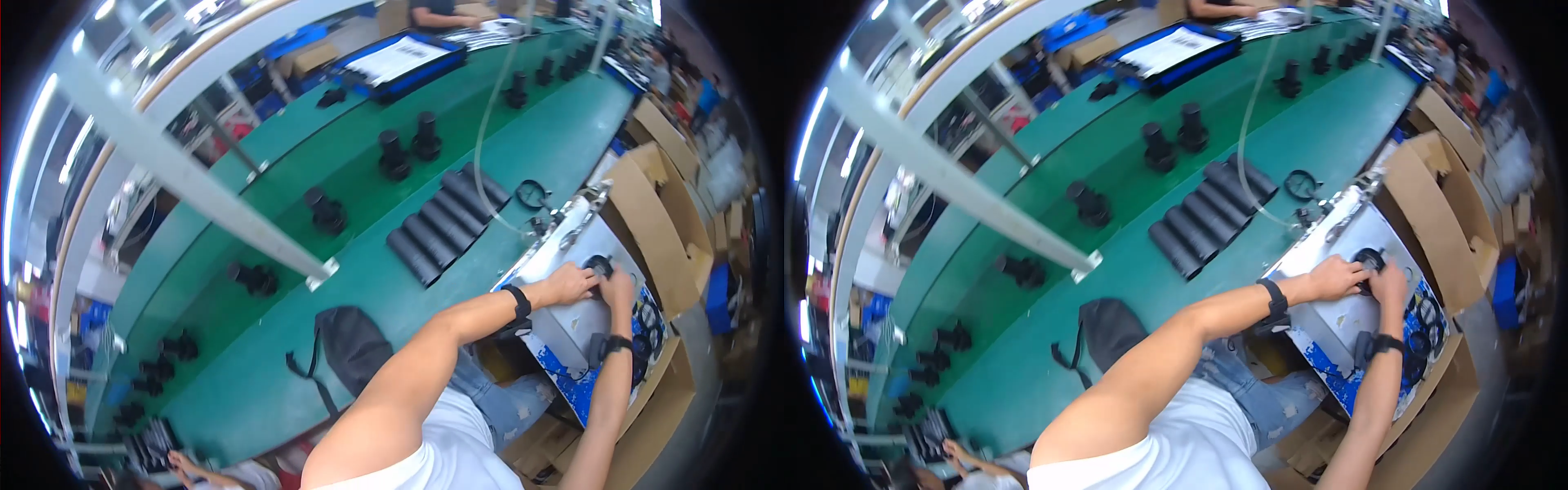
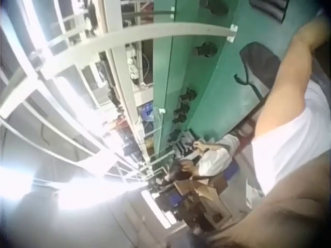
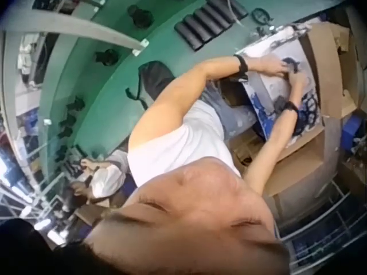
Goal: The person assembles a device by fitting a circular frame onto a machine, inserting a cylindrical component into it, and pressing them together. After removing the completed assembly and setting it aside, they repeat the process with several more units.
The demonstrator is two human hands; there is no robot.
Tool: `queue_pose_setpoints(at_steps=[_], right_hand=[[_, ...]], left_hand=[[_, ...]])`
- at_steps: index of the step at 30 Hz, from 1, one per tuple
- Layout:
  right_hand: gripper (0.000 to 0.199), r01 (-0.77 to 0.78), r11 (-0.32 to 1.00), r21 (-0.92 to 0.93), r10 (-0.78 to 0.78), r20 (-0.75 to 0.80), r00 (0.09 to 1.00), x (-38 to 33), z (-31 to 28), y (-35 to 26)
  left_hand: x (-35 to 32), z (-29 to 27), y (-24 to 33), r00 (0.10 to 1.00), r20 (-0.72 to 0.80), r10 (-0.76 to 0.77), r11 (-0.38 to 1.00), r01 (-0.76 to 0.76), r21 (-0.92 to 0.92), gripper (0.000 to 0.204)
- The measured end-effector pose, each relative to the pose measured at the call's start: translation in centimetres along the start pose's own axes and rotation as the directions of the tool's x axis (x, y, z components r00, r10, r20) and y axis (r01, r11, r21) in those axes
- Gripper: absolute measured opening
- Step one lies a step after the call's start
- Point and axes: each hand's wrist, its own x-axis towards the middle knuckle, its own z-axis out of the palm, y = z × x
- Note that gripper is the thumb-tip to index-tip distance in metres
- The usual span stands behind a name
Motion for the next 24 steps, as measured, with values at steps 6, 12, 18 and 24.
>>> queue_pose_setpoints(at_steps=[6,12,18,24], right_hand=[[0.02,0.089,0.566,0.82,0.139,-0.201,0.97,-4.9,4.8,7.9],[0.019,0.159,0.681,0.715,0.084,-0.292,0.953,-5.6,5.2,7.9],[0.019,0.172,0.712,0.68,0.072,-0.315,0.947,-5.3,5.5,8.7],[0.017,0.178,0.733,0.656,0.06,-0.323,0.944,-5.2,5.2,7.3]], left_hand=[[-11.0,-4.9,2.6,0.93,-0.31,-0.199,0.92,0.069,-0.385,0.028],[-21.3,-13.9,-5.3,0.651,-0.626,-0.43,0.845,0.534,-0.025,0.017],[-26.3,-15.1,-9.4,0.189,-0.628,-0.755,0.444,0.852,-0.278,0.041],[-25.4,-13.1,-9.0,-0.119,-0.386,-0.915,0.061,0.905,-0.421,0.108]])
